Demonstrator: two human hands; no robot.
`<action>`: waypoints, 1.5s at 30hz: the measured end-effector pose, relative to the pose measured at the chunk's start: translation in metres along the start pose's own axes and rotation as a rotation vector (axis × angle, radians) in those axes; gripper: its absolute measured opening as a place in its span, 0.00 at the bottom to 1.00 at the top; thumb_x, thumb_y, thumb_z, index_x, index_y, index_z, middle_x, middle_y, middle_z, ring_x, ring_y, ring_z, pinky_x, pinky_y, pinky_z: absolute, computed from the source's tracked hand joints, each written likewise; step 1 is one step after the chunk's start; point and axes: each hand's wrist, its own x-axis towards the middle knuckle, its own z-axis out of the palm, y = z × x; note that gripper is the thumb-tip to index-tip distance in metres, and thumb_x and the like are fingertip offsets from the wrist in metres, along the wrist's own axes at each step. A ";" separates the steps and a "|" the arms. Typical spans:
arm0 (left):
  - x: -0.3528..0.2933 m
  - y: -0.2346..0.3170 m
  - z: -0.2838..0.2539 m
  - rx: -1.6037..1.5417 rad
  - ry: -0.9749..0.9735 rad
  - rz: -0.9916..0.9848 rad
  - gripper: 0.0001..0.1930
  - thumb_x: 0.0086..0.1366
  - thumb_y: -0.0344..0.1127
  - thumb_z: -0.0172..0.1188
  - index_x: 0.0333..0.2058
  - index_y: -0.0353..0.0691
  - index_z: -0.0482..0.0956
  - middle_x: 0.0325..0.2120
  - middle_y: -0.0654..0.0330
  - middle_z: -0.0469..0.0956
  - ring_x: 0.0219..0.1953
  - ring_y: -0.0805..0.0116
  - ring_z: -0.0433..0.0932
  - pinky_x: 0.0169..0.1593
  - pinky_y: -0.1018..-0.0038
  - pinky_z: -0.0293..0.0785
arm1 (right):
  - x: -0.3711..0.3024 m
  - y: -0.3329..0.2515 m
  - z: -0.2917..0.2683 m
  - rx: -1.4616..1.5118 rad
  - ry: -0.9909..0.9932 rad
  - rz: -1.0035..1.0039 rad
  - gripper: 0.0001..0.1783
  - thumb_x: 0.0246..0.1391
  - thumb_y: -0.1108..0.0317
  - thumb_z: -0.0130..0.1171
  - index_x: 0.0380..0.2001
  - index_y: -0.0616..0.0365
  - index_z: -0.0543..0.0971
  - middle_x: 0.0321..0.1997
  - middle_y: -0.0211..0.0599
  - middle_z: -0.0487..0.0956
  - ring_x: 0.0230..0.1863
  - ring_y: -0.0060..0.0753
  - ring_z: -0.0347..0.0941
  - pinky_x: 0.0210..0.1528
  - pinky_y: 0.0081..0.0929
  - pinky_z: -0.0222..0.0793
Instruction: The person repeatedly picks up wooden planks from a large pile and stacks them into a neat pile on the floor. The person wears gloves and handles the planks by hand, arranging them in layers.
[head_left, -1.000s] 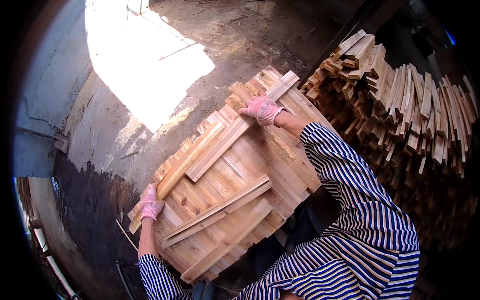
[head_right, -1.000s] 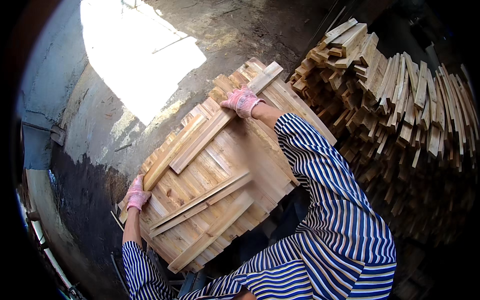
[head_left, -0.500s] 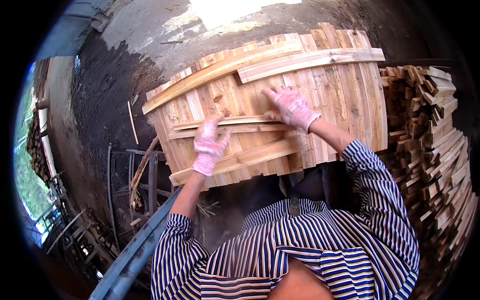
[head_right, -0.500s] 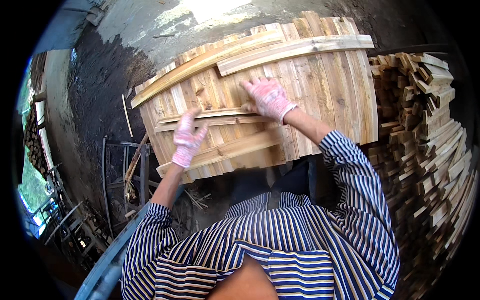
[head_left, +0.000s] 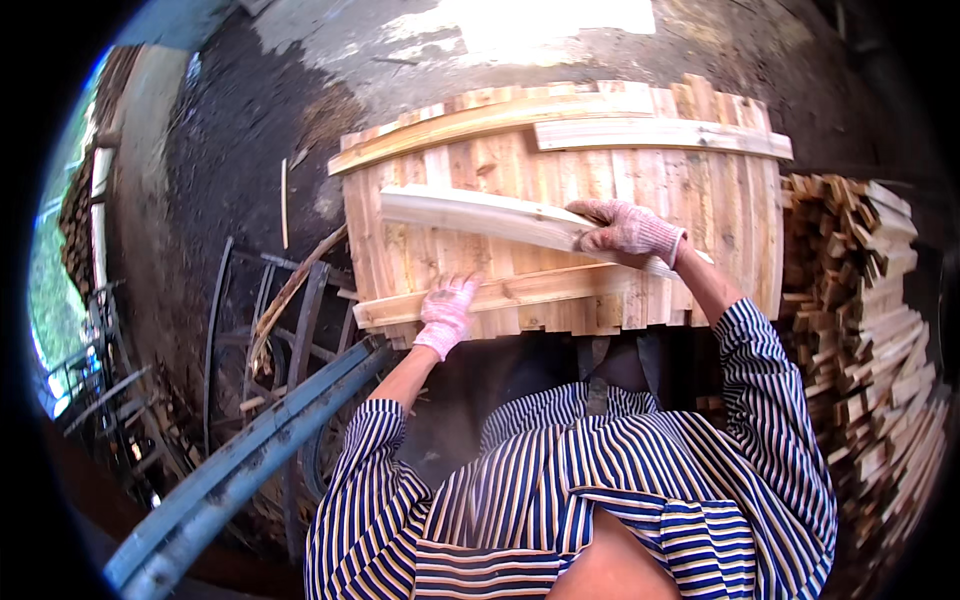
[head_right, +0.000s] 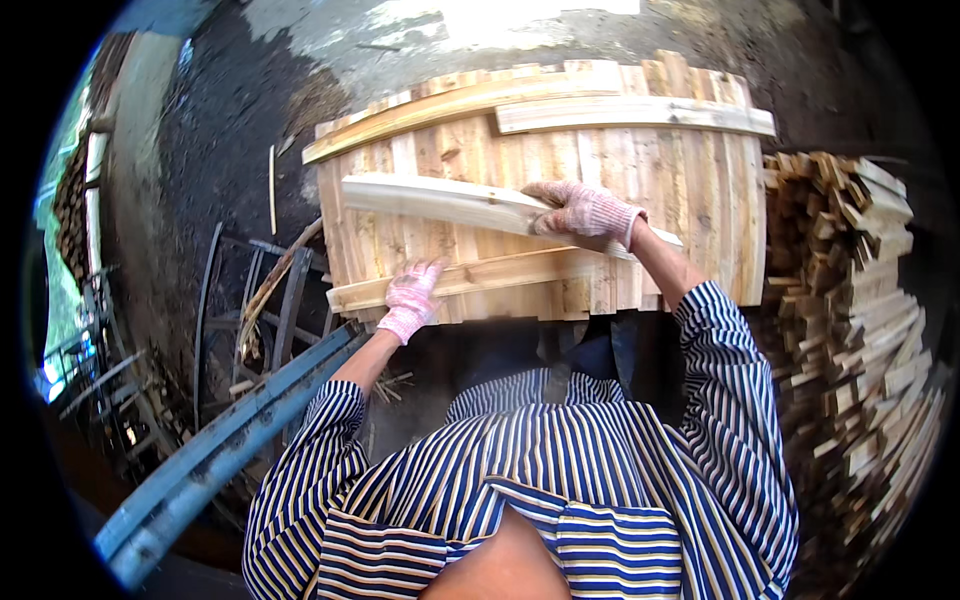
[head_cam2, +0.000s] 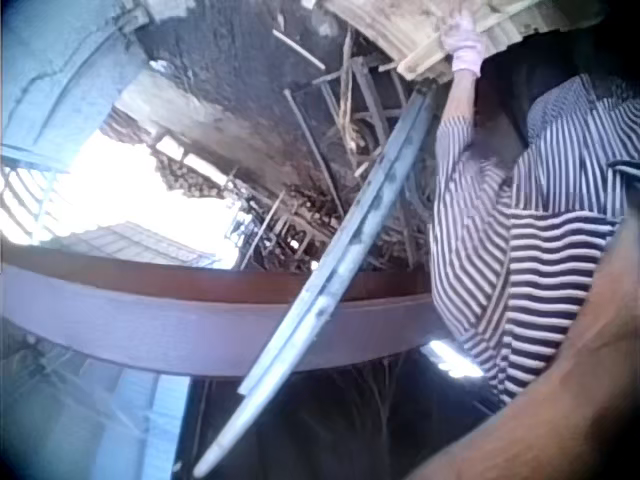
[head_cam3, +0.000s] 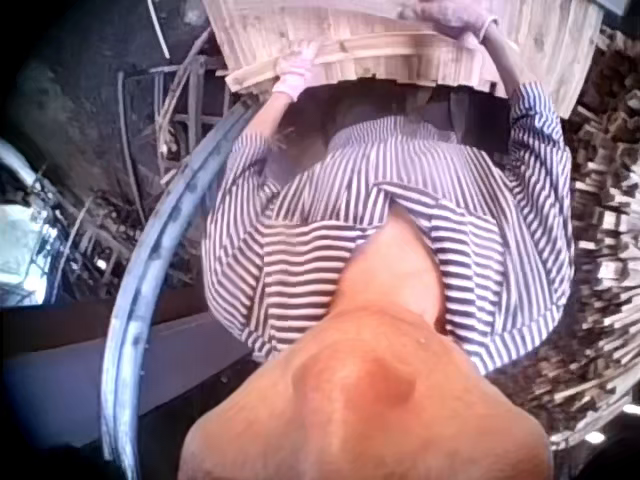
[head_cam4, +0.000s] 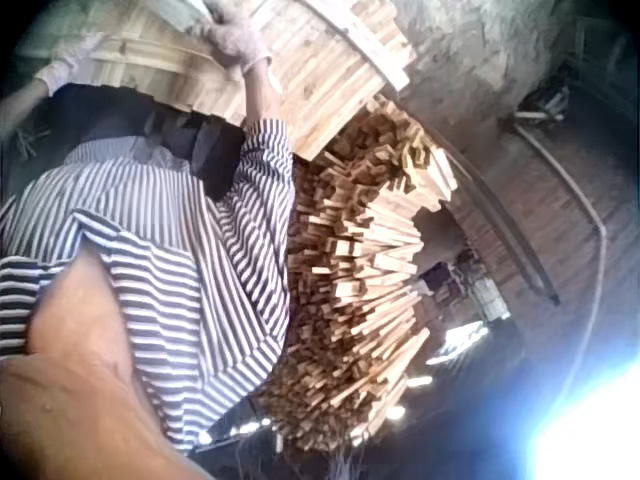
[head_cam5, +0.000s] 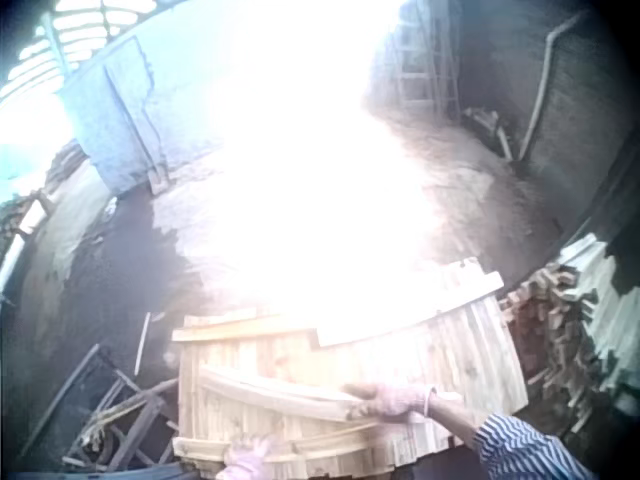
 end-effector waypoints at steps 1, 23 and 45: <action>0.009 0.007 -0.017 -0.049 -0.070 -0.031 0.42 0.55 0.50 0.70 0.68 0.56 0.63 0.64 0.56 0.68 0.69 0.52 0.63 0.70 0.53 0.59 | -0.024 0.010 -0.019 -0.008 -0.042 -0.010 0.37 0.56 0.63 0.70 0.66 0.62 0.70 0.52 0.39 0.82 0.51 0.26 0.75 0.55 0.26 0.72; 0.033 0.047 -0.053 0.000 0.057 -0.046 0.38 0.49 0.42 0.71 0.61 0.50 0.68 0.54 0.48 0.73 0.58 0.45 0.72 0.58 0.56 0.73 | -0.198 0.165 -0.006 -1.276 0.588 0.225 0.14 0.53 0.64 0.55 0.43 0.36 0.80 0.41 0.29 0.79 0.45 0.37 0.79 0.51 0.47 0.67; 0.054 0.089 -0.087 -0.341 0.081 0.123 0.45 0.55 0.48 0.76 0.64 0.32 0.62 0.61 0.39 0.70 0.64 0.46 0.69 0.65 0.60 0.67 | -0.293 0.249 0.047 0.124 2.001 0.669 0.49 0.55 0.37 0.61 0.73 0.45 0.55 0.74 0.55 0.57 0.72 0.61 0.55 0.73 0.50 0.50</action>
